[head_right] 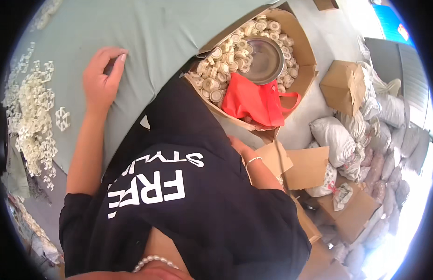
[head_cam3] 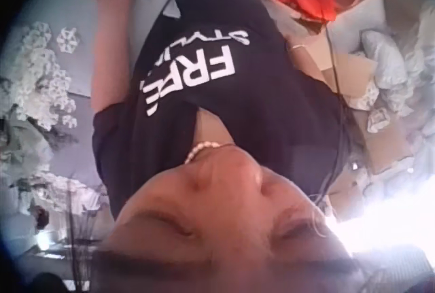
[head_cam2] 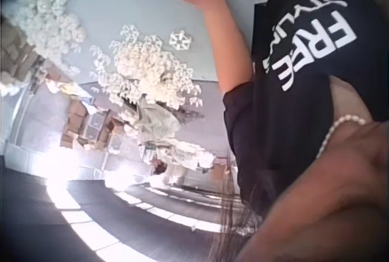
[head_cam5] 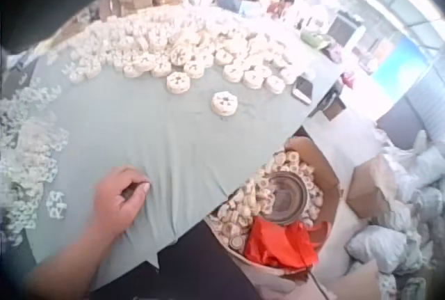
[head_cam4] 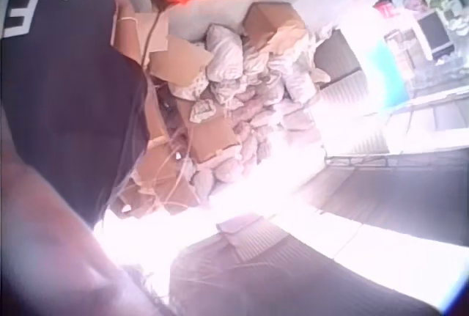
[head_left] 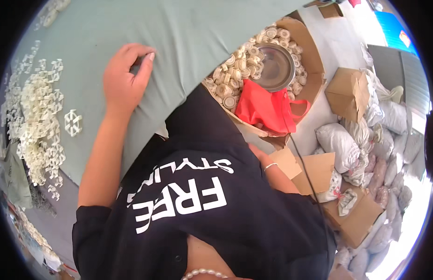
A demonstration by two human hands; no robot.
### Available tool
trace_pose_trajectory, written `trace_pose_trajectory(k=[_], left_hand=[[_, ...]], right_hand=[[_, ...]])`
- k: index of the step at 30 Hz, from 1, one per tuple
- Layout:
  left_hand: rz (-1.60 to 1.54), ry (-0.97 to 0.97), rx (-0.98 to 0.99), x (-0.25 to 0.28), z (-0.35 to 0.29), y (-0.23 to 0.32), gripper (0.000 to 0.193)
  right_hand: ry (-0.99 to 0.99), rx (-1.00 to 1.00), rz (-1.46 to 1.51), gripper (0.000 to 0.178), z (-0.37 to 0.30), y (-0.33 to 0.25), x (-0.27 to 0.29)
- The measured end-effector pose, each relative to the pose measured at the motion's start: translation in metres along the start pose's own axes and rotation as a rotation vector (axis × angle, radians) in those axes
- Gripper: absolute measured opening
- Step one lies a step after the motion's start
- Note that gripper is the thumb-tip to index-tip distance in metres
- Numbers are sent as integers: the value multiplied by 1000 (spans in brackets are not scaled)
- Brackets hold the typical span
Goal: The person assembles small white plastic components by hand on a table. They pick up a base piece and a cross-shaped insert, fit them together, and place the finished unit into a cardboard box. The person repeats this process for multiple units, occasionally using a metal tray to transfer the assembled parts into the box.
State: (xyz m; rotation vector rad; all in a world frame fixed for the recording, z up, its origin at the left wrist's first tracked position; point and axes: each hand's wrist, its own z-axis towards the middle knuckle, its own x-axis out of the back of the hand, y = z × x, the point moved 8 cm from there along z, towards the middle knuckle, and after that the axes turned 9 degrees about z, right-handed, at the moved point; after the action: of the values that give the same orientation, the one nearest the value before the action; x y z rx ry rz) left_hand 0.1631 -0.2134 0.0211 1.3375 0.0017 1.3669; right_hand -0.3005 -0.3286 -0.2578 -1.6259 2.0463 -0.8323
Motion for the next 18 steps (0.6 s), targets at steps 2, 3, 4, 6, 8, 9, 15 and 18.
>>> trace_pose_trajectory(k=[2, 3, 4, 6, 8, 9, 15, 18], left_hand=[[47, 15, -52, -3, 3, 1, 10], [63, 23, -46, -3, 9, 1, 10], [79, 9, -32, -7, 9, 1, 10], [135, -11, -51, -9, 1, 3, 11], [200, -3, -111, -11, 5, -4, 12], [218, 13, -94, -8, 7, -9, 12], [266, 50, -116, -8, -1, -2, 9], [311, 17, -99, -9, 1, -6, 9]], right_hand=[[8, 49, 4, 50, 2, 0, -5], [9, 75, 4, 50, 6, -3, -5], [-2, 85, 14, 50, 8, -1, -8], [-75, 87, 51, 51, 11, 0, -16], [-103, 75, 65, 51, 14, -4, -11], [-100, 60, 73, 50, 16, -4, -11], [687, -11, 405, 37, 16, 42, 125], [1463, 151, -257, 61, -46, 33, 225]])
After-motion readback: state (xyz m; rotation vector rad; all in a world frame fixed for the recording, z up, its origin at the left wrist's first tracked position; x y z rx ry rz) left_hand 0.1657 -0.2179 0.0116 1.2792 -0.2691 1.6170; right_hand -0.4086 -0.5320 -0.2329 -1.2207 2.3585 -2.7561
